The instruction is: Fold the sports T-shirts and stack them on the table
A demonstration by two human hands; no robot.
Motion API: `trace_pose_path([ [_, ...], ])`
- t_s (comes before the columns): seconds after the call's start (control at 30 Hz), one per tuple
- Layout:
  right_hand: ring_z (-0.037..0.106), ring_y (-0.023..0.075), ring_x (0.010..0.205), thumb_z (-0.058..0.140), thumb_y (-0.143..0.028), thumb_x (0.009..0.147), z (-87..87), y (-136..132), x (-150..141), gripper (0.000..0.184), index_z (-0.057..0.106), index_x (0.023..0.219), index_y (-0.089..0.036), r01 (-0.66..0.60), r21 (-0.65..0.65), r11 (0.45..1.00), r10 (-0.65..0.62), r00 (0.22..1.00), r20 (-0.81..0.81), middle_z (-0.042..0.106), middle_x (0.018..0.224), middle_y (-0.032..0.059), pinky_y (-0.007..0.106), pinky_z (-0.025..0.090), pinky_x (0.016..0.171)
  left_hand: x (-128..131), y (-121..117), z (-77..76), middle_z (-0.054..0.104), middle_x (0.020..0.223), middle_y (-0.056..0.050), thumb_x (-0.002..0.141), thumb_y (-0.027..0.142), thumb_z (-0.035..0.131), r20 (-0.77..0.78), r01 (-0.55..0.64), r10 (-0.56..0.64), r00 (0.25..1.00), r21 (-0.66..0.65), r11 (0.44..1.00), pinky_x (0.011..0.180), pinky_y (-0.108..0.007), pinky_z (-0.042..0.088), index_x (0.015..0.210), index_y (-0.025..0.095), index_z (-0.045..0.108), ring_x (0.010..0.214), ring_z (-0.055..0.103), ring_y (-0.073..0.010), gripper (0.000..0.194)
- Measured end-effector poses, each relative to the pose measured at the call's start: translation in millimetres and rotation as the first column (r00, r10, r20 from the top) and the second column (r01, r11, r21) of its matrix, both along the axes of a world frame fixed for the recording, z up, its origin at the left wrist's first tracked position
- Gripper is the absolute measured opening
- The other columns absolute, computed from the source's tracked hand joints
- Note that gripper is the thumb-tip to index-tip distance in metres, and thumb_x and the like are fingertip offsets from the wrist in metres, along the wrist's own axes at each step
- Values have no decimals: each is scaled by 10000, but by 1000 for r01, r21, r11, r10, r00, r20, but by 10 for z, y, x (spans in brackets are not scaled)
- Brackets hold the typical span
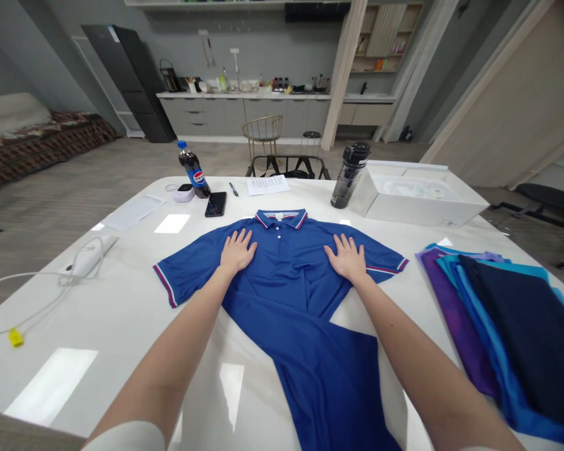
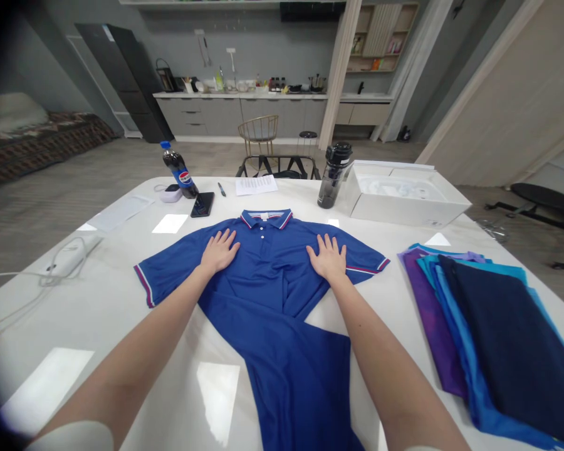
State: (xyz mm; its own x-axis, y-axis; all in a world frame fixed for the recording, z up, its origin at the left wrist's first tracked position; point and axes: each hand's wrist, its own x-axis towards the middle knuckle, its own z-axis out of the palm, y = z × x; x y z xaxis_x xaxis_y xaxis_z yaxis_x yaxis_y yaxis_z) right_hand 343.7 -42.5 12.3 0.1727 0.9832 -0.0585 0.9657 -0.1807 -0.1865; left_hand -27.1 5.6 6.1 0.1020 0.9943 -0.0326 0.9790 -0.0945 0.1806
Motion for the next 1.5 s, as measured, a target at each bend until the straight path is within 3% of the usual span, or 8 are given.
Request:
trace_pose_path([
  [0.5, 158, 308, 1573, 193, -702, 1002, -72, 652, 206, 832, 278, 1642, -177, 34, 16, 999, -34, 999, 10, 218, 1706, 82, 574, 92, 1261, 452, 936, -31, 261, 1695, -44, 1025, 486, 224, 30, 60, -60, 998, 13, 998, 1294, -482, 143, 1627, 156, 299, 1577, 206, -277, 691],
  [0.77, 143, 317, 1574, 187, -717, 990, -113, 1003, 302, 860, 271, 1644, -164, 65, 15, 998, -65, 998, 10, 212, 1708, 82, 579, 87, 1260, 611, 1306, -49, 218, 1707, -30, 1028, 486, 209, 61, 77, -78, 995, 16, 997, 1297, -485, 123, 1642, 172, 253, 1585, 174, -265, 691],
  [0.9, 146, 324, 1570, 199, -708, 994, -91, 1082, 309, 853, 263, 1646, -161, 72, 7, 997, -72, 997, -2, 206, 1710, 85, 585, 81, 1257, 644, 1357, 8, 195, 1713, -53, 1030, 511, 195, 49, 86, -85, 995, -11, 996, 1296, -493, 121, 1645, 138, 227, 1587, 164, -273, 719],
  [1.03, 211, 336, 1543, 229, -617, 1033, 0, 935, 230, 728, 359, 1605, -186, 77, 122, 990, -76, 997, -15, 273, 1689, 116, 634, 138, 1221, 743, 1079, 77, 263, 1690, -133, 1038, 500, 215, -4, 57, -57, 998, 11, 998, 1283, -521, 148, 1607, 94, 318, 1568, 227, -302, 707],
  [1.2, 466, 316, 1355, 376, -480, 1040, 161, 301, 27, 501, 619, 1363, -183, -68, 364, 929, 80, 997, -19, 565, 1457, 163, 536, 305, 1145, 912, 306, 131, 347, 1651, -165, 1046, 417, 275, 16, 189, -190, 982, 54, 981, 1261, -574, 196, 1547, 94, 427, 1539, 303, -306, 615],
  [1.33, 608, 277, 1123, 495, -491, 1010, 233, -447, -56, 372, 713, 1142, -221, -239, 305, 922, 281, 955, -100, 688, 1181, 118, 416, 434, 990, 971, -376, 195, 428, 1613, -139, 1048, 404, 333, 72, 353, -358, 931, 70, 933, 1260, -573, 206, 1492, 156, 513, 1512, 356, -294, 539],
  [1.5, 647, 228, 959, 553, -578, 974, 302, -1360, -3, 390, 724, 962, -228, -392, 180, 902, 421, 890, -173, 701, 992, 70, 338, 466, 909, 1043, -1154, 333, 589, 1475, -111, 1029, 514, 411, 188, 505, -510, 840, 75, 860, 1273, -529, 182, 1351, 205, 645, 1405, 490, -253, 504],
])
